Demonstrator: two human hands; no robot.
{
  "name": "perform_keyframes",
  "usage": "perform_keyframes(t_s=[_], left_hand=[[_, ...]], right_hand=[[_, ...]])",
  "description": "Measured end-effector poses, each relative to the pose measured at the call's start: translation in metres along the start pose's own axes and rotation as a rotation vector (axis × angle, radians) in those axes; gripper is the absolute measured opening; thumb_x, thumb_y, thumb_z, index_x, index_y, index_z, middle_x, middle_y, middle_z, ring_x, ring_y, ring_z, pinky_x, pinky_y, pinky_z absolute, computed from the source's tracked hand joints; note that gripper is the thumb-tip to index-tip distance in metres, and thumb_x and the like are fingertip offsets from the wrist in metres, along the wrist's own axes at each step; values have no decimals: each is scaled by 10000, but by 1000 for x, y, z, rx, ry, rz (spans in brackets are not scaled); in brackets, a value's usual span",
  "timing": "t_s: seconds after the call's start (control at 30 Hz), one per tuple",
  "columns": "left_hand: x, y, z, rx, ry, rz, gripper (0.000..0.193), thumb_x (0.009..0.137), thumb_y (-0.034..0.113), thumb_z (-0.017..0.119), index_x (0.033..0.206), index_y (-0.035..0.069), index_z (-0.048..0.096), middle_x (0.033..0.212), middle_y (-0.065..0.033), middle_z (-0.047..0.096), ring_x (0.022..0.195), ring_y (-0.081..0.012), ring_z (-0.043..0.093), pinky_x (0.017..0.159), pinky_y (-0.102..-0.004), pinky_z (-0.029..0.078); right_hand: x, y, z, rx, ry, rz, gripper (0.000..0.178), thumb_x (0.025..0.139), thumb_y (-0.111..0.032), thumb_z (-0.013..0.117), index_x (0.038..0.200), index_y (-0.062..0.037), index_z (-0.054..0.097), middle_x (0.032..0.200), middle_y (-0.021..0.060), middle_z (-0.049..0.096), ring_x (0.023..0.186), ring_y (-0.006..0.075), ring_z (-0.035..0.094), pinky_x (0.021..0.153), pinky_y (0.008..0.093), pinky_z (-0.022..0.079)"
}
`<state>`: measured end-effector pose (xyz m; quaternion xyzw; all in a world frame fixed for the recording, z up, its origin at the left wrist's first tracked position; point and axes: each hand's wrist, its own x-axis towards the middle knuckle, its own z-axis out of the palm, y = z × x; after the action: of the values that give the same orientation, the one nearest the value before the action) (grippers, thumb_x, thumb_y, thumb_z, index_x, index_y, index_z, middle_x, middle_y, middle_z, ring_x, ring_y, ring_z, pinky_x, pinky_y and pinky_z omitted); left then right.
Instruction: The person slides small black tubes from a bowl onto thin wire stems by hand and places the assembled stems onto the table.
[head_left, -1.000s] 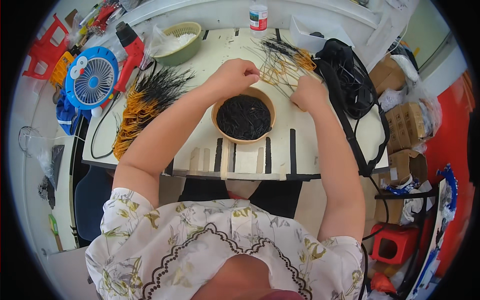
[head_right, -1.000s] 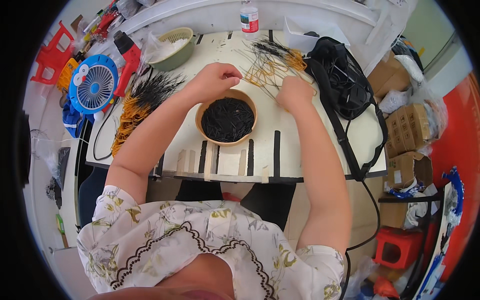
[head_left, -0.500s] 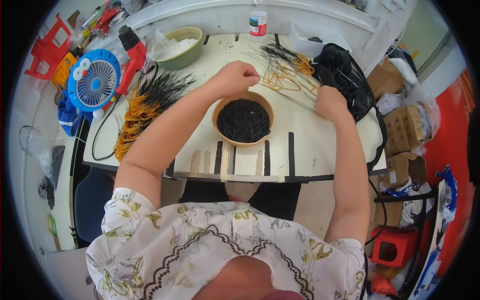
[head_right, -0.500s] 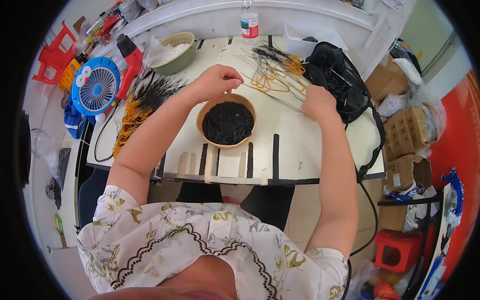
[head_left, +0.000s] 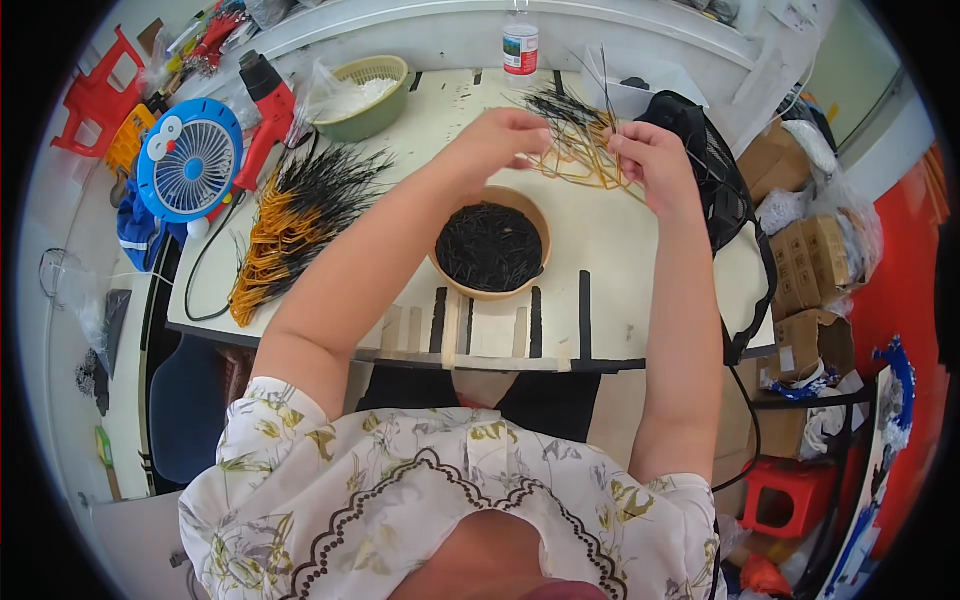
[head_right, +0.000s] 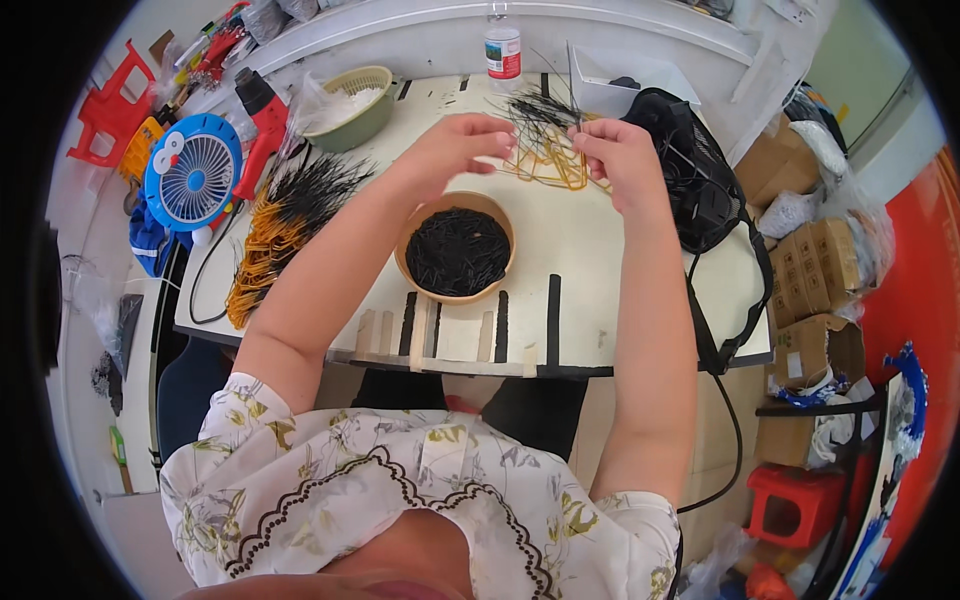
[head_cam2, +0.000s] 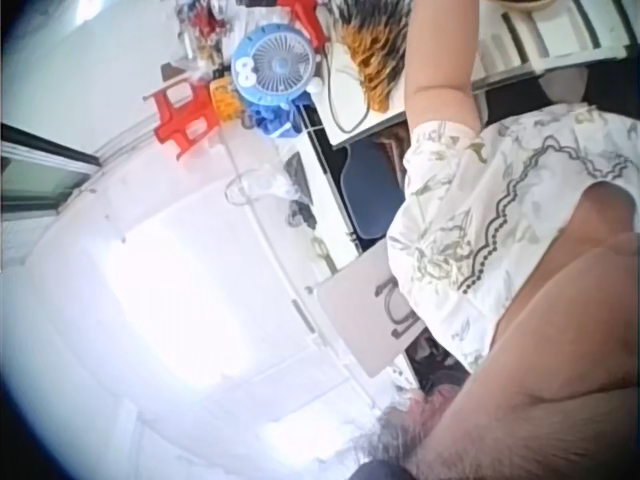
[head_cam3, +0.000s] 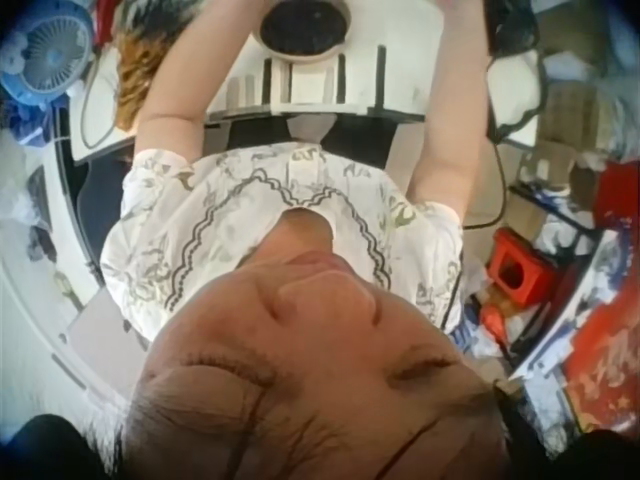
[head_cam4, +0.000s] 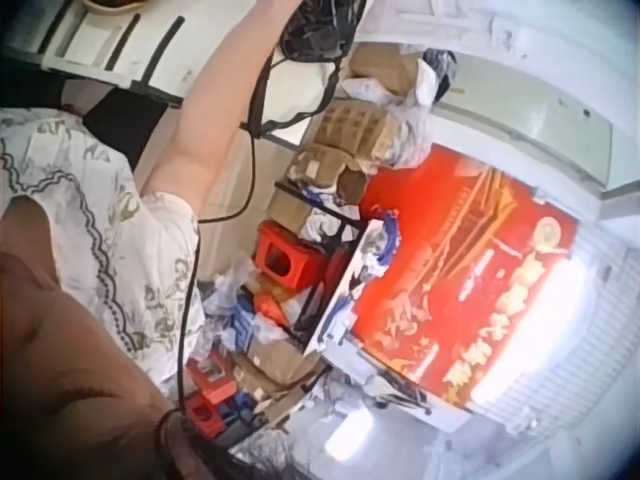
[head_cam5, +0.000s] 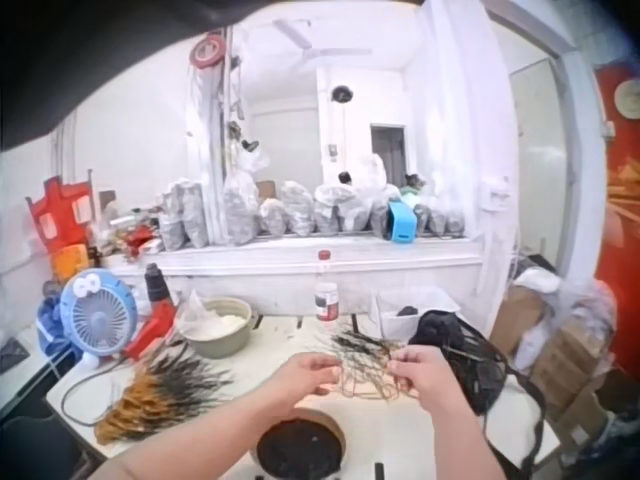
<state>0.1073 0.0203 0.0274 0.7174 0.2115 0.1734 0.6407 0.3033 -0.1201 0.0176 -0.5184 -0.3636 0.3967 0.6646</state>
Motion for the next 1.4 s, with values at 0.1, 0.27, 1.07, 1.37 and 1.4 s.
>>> perform_keyframes(t_s=[0.1,0.27,1.07,1.37,1.4], left_hand=[[15,-16,-27,234,101,-52,340,857,196,593,1163,48,601,1125,-56,617,1031,-144,552,838,-307,450],[27,-45,-40,275,-16,-167,285,865,127,548,1131,62,629,1119,-26,621,1024,-125,545,823,-287,444],[31,-70,-38,272,-315,-29,276,849,41,545,1104,-14,636,1257,-115,569,1162,-182,520,1027,-311,370],[31,-75,-39,245,-282,21,279,830,57,592,1099,10,651,1083,-86,654,1006,-145,587,928,-283,433],[31,-75,-40,245,-280,20,279,830,57,592,1099,10,651,1083,-86,654,1006,-145,587,928,-283,433]], right_hand=[[25,26,6,-40,67,37,171,845,-48,614,993,36,629,734,-5,591,550,33,449,493,169,363],[70,68,12,-182,99,164,102,795,-68,666,845,21,658,699,48,604,603,65,541,519,194,438],[64,68,-8,-1231,-4,66,208,671,-171,723,746,-34,585,695,83,607,654,175,592,610,314,464],[57,59,2,-1393,183,27,181,650,-124,684,800,-46,619,761,144,629,749,272,632,688,360,486],[55,56,-2,-1332,145,-8,172,666,-113,668,813,-36,620,746,123,626,714,239,616,664,337,478]])
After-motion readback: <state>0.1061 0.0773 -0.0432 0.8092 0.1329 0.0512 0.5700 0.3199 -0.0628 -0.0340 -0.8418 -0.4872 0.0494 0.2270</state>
